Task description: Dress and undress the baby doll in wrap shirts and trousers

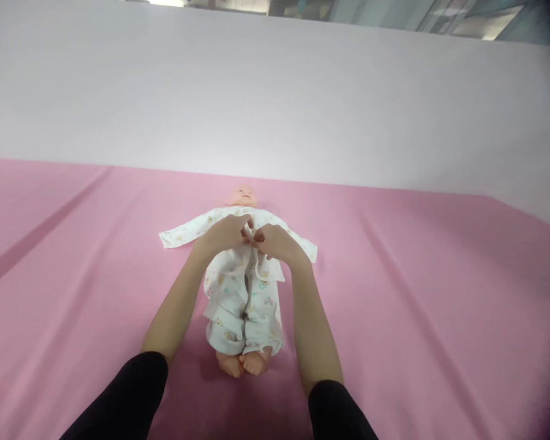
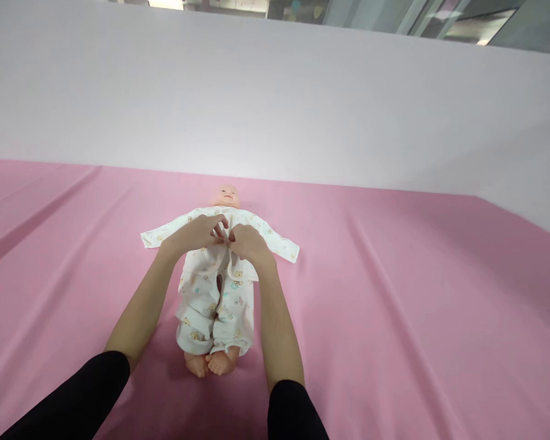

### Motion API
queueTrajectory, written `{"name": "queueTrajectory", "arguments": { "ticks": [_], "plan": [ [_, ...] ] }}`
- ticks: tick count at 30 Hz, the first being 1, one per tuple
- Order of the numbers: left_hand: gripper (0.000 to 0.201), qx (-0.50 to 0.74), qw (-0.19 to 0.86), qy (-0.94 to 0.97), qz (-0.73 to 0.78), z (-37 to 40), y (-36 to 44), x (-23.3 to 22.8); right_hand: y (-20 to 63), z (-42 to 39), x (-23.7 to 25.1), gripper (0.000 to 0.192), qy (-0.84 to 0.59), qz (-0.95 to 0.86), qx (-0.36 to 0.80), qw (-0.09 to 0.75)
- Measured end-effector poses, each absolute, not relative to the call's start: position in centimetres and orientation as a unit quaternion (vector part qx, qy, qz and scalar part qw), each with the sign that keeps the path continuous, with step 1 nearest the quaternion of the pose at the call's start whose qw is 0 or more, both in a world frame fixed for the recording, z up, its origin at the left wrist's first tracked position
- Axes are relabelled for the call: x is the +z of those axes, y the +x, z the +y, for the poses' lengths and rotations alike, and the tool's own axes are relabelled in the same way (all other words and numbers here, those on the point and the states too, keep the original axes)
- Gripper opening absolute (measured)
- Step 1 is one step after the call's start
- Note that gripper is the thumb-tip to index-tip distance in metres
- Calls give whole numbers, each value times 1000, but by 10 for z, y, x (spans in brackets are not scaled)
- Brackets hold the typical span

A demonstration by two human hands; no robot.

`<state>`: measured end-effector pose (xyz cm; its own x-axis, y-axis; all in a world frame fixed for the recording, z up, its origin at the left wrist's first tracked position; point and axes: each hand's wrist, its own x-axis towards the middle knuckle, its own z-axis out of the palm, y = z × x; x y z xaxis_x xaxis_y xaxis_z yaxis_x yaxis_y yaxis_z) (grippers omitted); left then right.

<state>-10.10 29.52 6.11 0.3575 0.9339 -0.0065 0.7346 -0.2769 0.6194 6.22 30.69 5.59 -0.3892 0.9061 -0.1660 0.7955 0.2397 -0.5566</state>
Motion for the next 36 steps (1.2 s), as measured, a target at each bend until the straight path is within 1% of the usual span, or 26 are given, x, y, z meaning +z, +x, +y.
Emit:
{"name": "queueTrajectory", "arguments": {
  "ticks": [4, 7, 12, 17, 22, 27, 31, 34, 36],
  "plan": [
    [19, 188, 249, 785, 535, 297, -95, 58, 69, 309, 55, 19, -524, -772, 334, 136],
    [14, 176, 248, 784, 541, 298, -92, 56, 70, 310, 56, 21, -518, -763, 356, 147],
    [16, 178, 242, 800, 519, 303, -95, 51, 70, 312, 54, 20, -513, -757, 372, 160],
    [18, 185, 303, 807, 472, 312, -104, 45, 71, 312, 54, 18, -498, -764, 377, 163],
    [18, 182, 359, 790, 463, 311, -112, 50, 74, 308, 59, 15, -489, -765, 380, 178],
    [21, 199, 383, 781, 452, 309, -116, 56, 75, 308, 60, 13, -471, -768, 393, 187],
    [21, 190, 396, 772, 460, 310, -114, 54, 75, 308, 61, 12, -479, -752, 405, 201],
    [20, 179, 405, 769, 461, 311, -112, 53, 78, 310, 61, 11, -469, -743, 434, 197],
    [20, 180, 411, 767, 458, 310, -112, 53, 82, 312, 60, 12, -449, -729, 481, 189]
  ]
}}
